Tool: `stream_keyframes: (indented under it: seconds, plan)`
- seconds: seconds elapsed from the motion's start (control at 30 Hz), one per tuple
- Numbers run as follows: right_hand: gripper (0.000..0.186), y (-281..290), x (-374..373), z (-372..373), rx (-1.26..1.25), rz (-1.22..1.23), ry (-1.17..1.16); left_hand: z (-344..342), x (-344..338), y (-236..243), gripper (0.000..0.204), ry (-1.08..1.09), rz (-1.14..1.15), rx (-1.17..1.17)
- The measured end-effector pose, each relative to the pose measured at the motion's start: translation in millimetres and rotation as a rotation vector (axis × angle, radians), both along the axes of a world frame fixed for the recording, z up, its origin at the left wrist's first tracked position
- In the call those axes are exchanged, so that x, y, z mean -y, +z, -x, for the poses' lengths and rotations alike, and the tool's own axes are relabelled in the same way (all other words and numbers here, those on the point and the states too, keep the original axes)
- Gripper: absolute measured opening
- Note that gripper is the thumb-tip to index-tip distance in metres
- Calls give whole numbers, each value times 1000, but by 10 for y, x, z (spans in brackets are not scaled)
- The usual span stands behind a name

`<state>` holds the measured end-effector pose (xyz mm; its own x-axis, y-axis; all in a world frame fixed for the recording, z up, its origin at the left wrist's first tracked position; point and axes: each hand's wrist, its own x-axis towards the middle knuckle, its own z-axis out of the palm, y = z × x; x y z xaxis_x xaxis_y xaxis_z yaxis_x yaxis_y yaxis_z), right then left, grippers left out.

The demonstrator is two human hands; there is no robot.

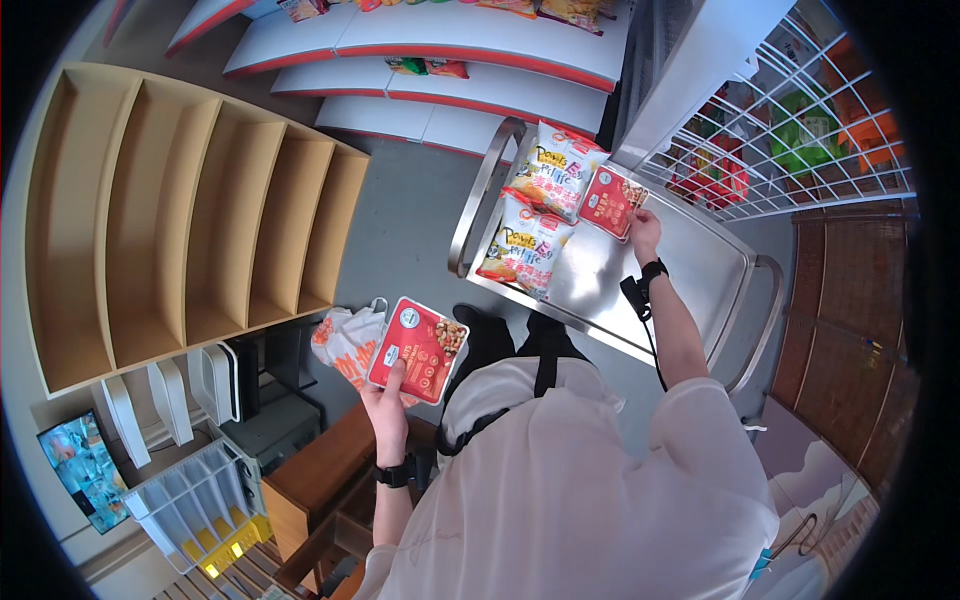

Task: Stocking various snack packages from a cart onto retail shelving.

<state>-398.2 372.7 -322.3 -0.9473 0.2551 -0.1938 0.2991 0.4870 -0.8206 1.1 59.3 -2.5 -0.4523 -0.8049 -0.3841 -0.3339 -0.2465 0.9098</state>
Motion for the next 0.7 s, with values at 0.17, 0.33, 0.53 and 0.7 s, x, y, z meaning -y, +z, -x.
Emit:
stream_keyframes:
  seconds: [0.17,0.33,0.53,0.7]
  plan:
    - [26,-52,-33,46,72,-29,-11,88,3,28,20,-30,8,-12]
    - [30,-237,-229,143,84,22,-13,295,-39,99,18,-137,-31,-31]
    - [42,374,-98,4,12,-121,31,538,-129,148,19,-218,-100,-74]
    - [20,1377,-90,-579,34,330,541,865,-262,152,23,-354,-232,-178]
